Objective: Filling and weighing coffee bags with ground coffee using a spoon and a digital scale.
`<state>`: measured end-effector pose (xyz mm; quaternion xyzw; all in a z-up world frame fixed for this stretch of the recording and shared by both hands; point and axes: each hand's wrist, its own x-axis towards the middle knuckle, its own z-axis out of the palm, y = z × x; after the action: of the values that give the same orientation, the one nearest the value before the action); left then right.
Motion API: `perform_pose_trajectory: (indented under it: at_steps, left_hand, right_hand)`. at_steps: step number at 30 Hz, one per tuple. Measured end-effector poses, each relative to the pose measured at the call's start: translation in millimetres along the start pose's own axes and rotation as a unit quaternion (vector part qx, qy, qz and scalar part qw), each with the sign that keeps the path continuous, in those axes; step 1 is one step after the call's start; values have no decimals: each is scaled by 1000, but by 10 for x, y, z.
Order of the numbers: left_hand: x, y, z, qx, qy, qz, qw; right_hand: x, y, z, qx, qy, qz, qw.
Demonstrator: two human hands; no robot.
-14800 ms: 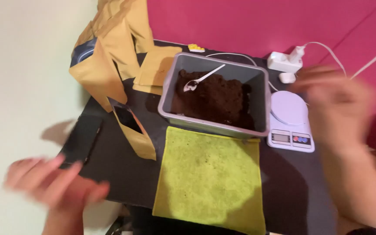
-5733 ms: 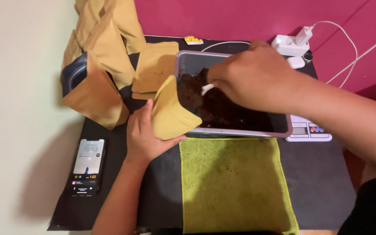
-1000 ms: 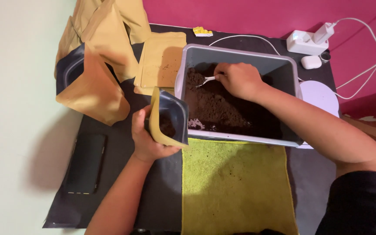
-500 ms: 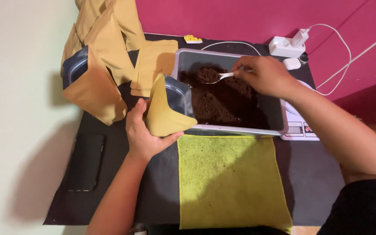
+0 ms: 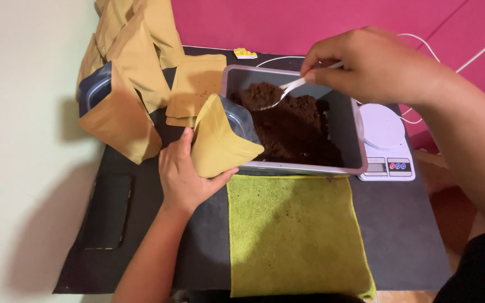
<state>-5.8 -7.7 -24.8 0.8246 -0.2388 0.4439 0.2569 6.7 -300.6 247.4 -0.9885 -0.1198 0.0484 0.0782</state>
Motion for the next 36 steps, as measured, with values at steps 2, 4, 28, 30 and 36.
perform_pose_trajectory:
  at_steps: [2, 4, 28, 30, 36]
  left_hand:
    - [2, -2, 4, -2, -3, -7, 1000]
    - [-13, -4, 12, -4, -8, -14, 1000]
    - [-119, 7, 121, -342, 56, 160, 924]
    - [-170, 74, 171, -362, 119, 187, 905]
    - [-418, -34, 464, -464, 88, 216, 854]
  right_hand:
    - [35, -130, 30, -38, -2, -26, 999]
    - [61, -219, 133, -75, -5, -52, 996]
    - [-125, 708, 1230, -13, 201, -73, 977]
    - [107, 939, 1582, -28, 169, -48, 984]
    - [84, 683, 1723, -70, 185, -66, 978]
